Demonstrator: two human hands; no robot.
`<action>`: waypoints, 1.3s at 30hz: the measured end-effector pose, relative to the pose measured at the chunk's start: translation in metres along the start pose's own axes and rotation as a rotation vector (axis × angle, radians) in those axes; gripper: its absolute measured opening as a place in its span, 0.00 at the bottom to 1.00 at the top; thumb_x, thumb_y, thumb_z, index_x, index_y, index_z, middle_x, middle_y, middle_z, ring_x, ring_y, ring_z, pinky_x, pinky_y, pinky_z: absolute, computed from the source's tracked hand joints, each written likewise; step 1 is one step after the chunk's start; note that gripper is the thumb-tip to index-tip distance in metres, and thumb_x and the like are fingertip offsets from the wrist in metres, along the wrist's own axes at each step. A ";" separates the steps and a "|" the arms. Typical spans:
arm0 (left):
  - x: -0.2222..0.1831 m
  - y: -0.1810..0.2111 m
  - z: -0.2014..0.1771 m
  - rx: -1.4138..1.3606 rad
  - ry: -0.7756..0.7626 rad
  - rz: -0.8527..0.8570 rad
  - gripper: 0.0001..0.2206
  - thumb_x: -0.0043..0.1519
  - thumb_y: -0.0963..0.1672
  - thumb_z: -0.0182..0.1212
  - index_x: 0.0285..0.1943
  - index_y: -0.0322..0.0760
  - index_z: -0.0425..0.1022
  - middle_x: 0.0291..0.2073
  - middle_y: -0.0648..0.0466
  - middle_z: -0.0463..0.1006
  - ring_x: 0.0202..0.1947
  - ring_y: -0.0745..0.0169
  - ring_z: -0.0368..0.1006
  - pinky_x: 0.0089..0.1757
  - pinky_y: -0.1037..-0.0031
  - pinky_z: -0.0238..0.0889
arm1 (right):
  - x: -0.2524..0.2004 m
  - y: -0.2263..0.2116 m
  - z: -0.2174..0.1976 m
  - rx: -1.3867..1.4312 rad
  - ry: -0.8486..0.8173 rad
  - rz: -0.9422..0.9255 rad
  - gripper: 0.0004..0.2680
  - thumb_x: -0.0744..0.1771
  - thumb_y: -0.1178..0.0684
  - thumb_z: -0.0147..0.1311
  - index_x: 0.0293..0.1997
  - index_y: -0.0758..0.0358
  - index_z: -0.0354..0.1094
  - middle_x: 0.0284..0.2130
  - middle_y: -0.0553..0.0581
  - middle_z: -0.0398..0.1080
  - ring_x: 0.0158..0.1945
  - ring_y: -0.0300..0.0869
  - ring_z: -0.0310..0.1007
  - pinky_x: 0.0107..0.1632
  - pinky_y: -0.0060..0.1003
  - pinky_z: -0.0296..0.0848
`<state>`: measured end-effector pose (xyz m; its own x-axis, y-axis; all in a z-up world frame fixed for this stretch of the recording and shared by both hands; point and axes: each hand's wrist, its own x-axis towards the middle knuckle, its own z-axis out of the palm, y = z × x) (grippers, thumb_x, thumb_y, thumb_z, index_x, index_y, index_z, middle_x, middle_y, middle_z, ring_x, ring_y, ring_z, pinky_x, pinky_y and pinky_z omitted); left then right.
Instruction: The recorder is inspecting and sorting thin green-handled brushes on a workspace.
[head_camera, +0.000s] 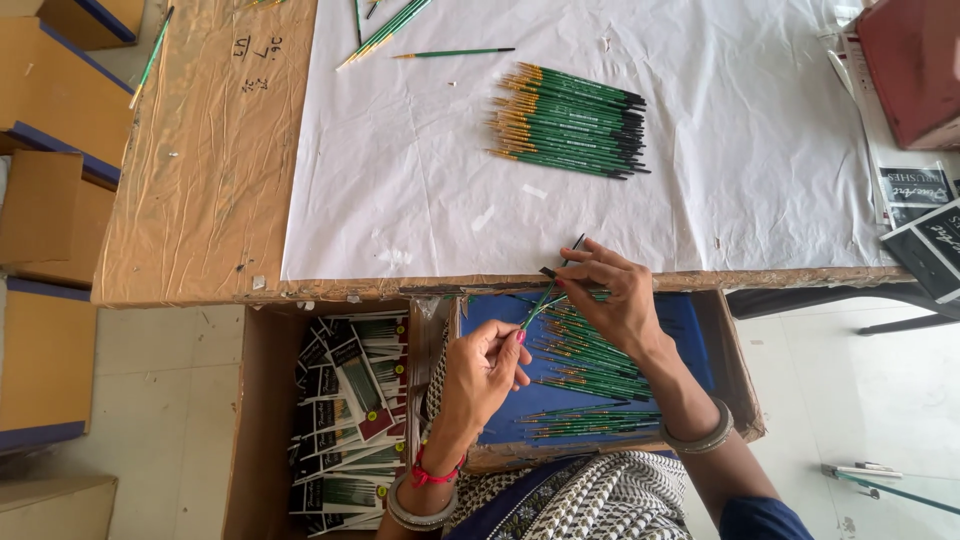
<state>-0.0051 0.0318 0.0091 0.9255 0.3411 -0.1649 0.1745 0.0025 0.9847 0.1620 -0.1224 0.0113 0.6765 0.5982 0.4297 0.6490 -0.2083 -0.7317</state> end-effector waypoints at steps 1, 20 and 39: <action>0.000 0.001 0.000 0.000 0.000 -0.001 0.09 0.67 0.41 0.57 0.46 0.26 0.78 0.26 0.51 0.82 0.21 0.69 0.78 0.22 0.80 0.69 | 0.000 -0.002 -0.001 0.000 0.000 0.001 0.06 0.64 0.62 0.64 0.43 0.64 0.78 0.40 0.60 0.80 0.56 0.47 0.80 0.72 0.52 0.66; -0.002 0.000 0.002 0.054 0.028 0.015 0.09 0.67 0.42 0.58 0.46 0.27 0.79 0.25 0.50 0.82 0.20 0.70 0.77 0.22 0.80 0.67 | 0.001 -0.007 0.001 0.030 0.048 0.064 0.06 0.64 0.63 0.63 0.43 0.67 0.78 0.36 0.60 0.80 0.48 0.46 0.81 0.68 0.48 0.70; 0.203 0.059 -0.023 1.063 0.123 0.788 0.07 0.61 0.38 0.58 0.42 0.32 0.81 0.34 0.45 0.81 0.38 0.47 0.79 0.39 0.61 0.73 | -0.001 0.062 -0.081 0.293 0.533 0.303 0.04 0.70 0.63 0.54 0.47 0.74 0.72 0.41 0.52 0.72 0.44 0.33 0.72 0.48 0.27 0.74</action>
<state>0.1856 0.1229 0.0354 0.8733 -0.0051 0.4872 -0.1621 -0.9460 0.2807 0.2298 -0.1984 0.0078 0.9416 0.0671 0.3299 0.3331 -0.0432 -0.9419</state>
